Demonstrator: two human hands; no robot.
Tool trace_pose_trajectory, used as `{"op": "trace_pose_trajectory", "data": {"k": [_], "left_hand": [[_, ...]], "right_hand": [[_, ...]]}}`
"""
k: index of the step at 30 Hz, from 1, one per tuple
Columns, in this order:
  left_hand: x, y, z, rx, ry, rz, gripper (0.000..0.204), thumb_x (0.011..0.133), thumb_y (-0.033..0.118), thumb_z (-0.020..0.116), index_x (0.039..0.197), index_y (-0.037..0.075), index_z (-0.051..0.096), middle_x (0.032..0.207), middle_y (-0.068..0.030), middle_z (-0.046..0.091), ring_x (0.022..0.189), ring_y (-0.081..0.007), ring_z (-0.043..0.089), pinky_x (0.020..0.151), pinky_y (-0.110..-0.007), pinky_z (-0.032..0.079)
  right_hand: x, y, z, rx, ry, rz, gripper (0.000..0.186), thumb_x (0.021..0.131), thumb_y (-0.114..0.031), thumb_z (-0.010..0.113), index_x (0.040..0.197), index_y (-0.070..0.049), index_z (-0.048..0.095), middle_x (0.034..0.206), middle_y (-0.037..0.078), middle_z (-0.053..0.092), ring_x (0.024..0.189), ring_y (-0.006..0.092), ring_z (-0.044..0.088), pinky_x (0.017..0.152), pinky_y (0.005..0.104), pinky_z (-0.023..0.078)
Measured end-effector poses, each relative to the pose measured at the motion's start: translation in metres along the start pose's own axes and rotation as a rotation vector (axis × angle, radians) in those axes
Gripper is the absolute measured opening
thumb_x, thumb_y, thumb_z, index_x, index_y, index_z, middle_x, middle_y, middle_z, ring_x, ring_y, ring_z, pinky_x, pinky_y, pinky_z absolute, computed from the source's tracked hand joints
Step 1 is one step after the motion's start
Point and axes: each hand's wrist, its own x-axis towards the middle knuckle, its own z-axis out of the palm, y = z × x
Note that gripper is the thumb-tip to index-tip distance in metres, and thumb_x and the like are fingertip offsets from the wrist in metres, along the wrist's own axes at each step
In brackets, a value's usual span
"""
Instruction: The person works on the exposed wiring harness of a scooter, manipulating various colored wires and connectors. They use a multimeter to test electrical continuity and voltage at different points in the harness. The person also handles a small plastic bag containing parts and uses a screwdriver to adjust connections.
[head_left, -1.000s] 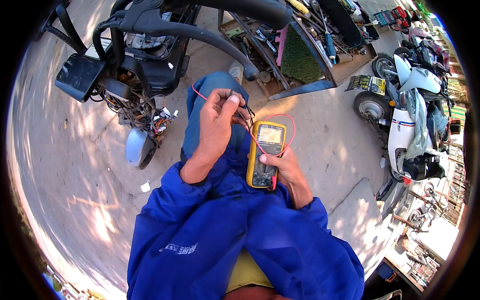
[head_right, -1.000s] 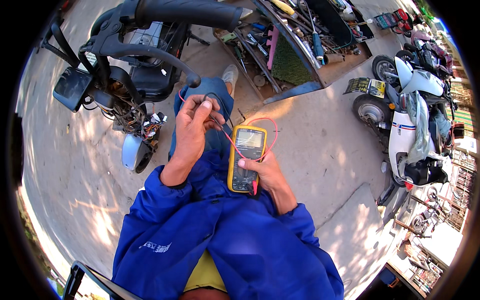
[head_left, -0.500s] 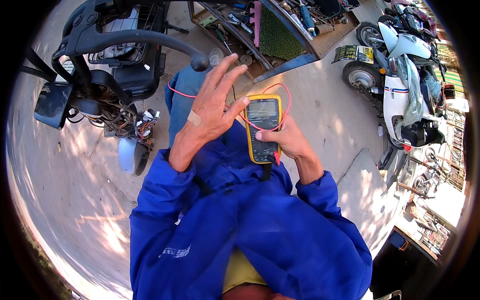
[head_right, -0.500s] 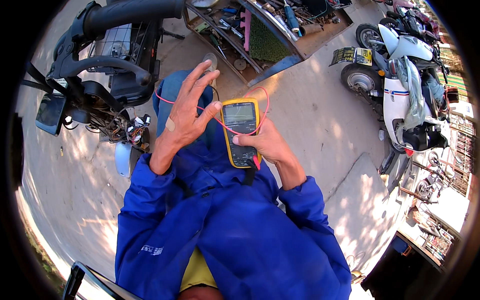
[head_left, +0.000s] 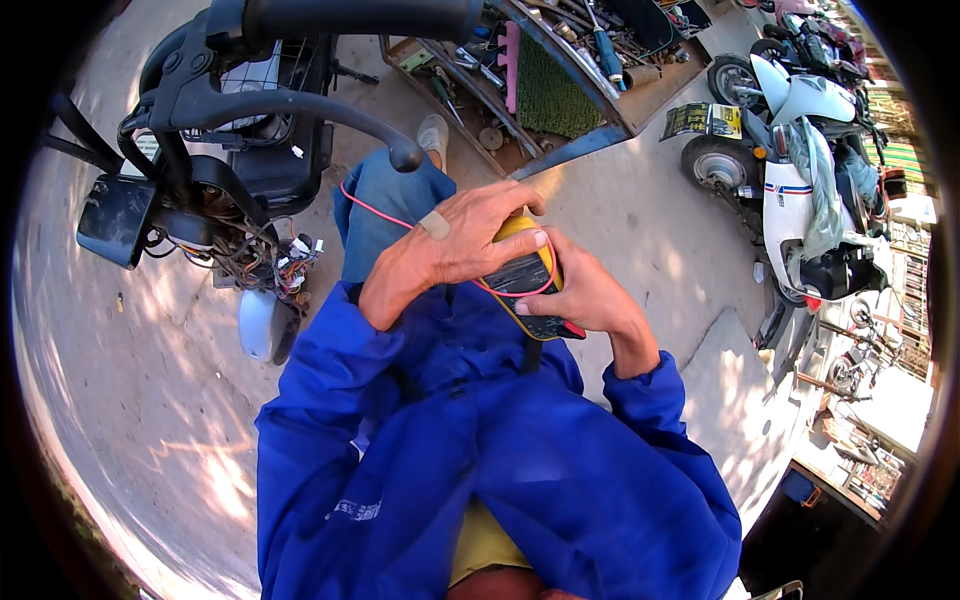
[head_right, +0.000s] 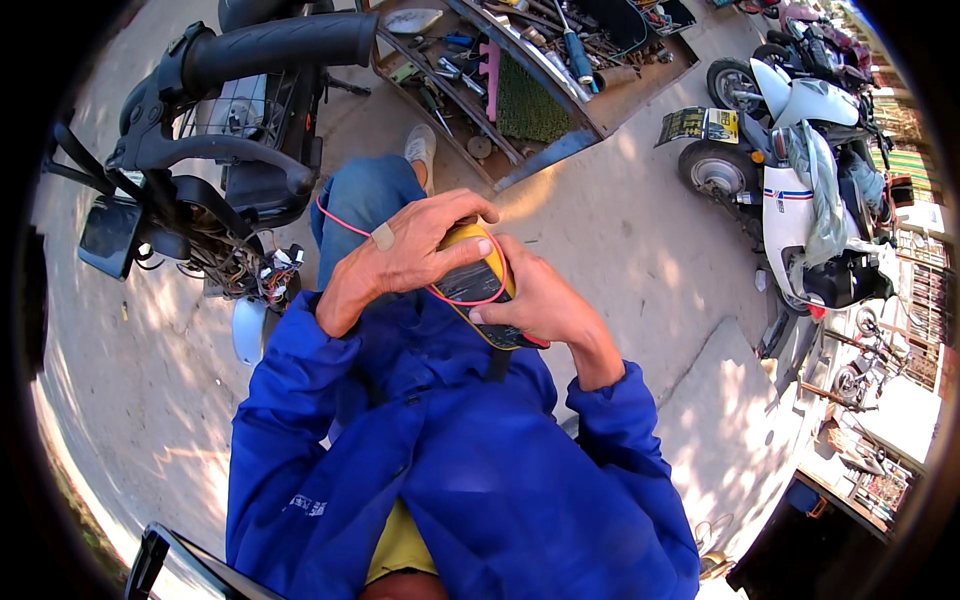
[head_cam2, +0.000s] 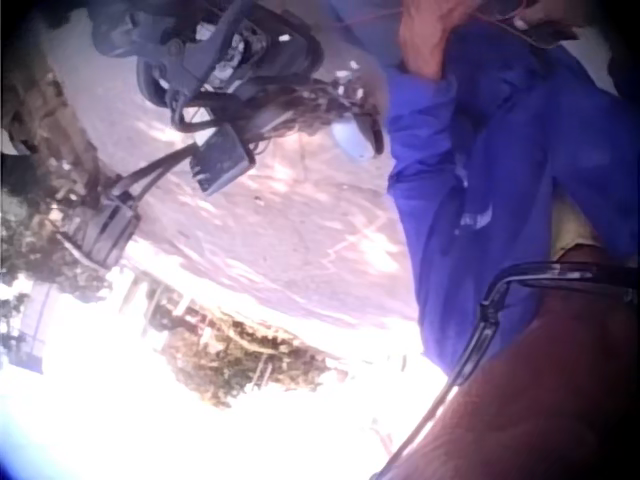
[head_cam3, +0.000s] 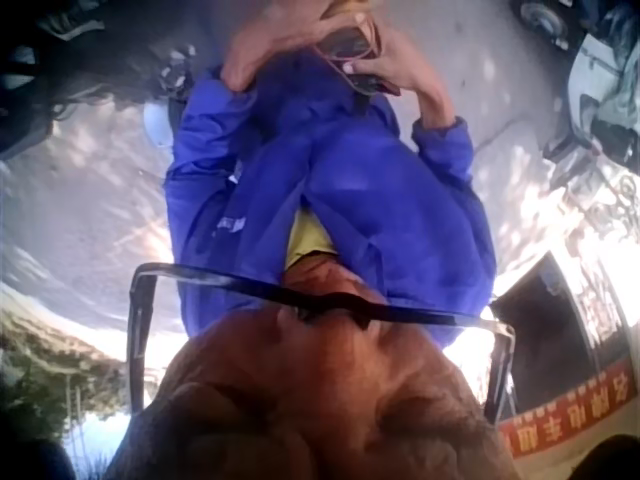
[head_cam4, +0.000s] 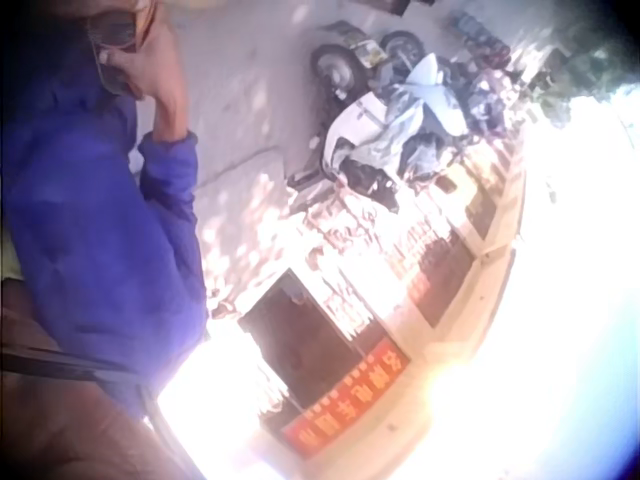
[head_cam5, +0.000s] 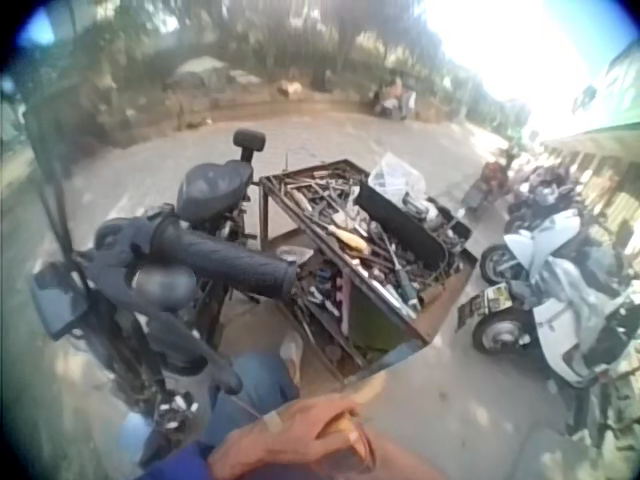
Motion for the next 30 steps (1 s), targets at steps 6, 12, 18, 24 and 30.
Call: {"op": "trace_pose_trajectory", "data": {"k": [6, 12, 18, 24, 30], "left_hand": [[0.003, 0.019, -0.006, 0.313, 0.115, 0.201, 0.036, 0.096, 0.037, 0.069, 0.101, 0.001, 0.067, 0.093, -0.0125, 0.056, 0.084, -0.0336, 0.06, 0.071, -0.042, 0.048], [0.001, 0.033, -0.026, 0.448, 0.529, 0.488, 0.018, 0.079, 0.014, 0.08, 0.084, 0.005, 0.065, 0.077, -0.0069, 0.053, 0.066, -0.0266, 0.054, 0.053, -0.038, 0.041], [-0.007, 0.047, -0.045, 0.572, 0.466, 0.295, 0.032, 0.071, 0.019, 0.086, 0.092, 0.005, 0.067, 0.086, -0.0086, 0.061, 0.081, -0.0282, 0.06, 0.064, -0.039, 0.048], [0.003, 0.0, -0.012, 0.414, 0.101, 0.086, 0.075, 0.083, 0.038, 0.08, 0.143, 0.003, 0.052, 0.148, -0.0206, 0.051, 0.142, -0.0402, 0.044, 0.121, -0.053, 0.033], [-0.005, -0.025, 0.052, 0.431, -0.125, 0.0, 0.078, 0.09, 0.048, 0.072, 0.15, 0.005, 0.047, 0.151, -0.021, 0.051, 0.144, -0.0391, 0.044, 0.121, -0.052, 0.032]], "right_hand": [[0.001, 0.01, -0.021, 0.038, -0.062, -0.055, 0.087, 0.068, -0.02, 0.095, 0.141, 0.001, 0.053, 0.123, 0.016, 0.068, 0.117, 0.0276, 0.065, 0.103, 0.0371, 0.049], [-0.01, 0.024, -0.052, 0.442, 0.066, -0.039, 0.084, 0.067, -0.015, 0.097, 0.138, 0.005, 0.056, 0.12, 0.01, 0.071, 0.108, 0.0193, 0.069, 0.103, 0.0344, 0.052], [-0.04, 0.017, -0.097, 0.93, 0.291, -0.455, 0.077, 0.078, -0.021, 0.087, 0.139, 0.009, 0.051, 0.125, 0.022, 0.068, 0.107, 0.0328, 0.073, 0.089, 0.0447, 0.064], [-0.072, -0.035, -0.158, 1.369, 0.219, -1.127, 0.076, 0.097, -0.028, 0.074, 0.154, 0.003, 0.035, 0.145, 0.024, 0.052, 0.128, 0.0373, 0.059, 0.112, 0.0498, 0.05], [-0.181, -0.088, -0.241, 1.198, 0.572, -1.633, 0.054, 0.098, -0.018, 0.068, 0.142, 0.004, 0.047, 0.141, 0.023, 0.055, 0.131, 0.0366, 0.056, 0.112, 0.0528, 0.048]]}}
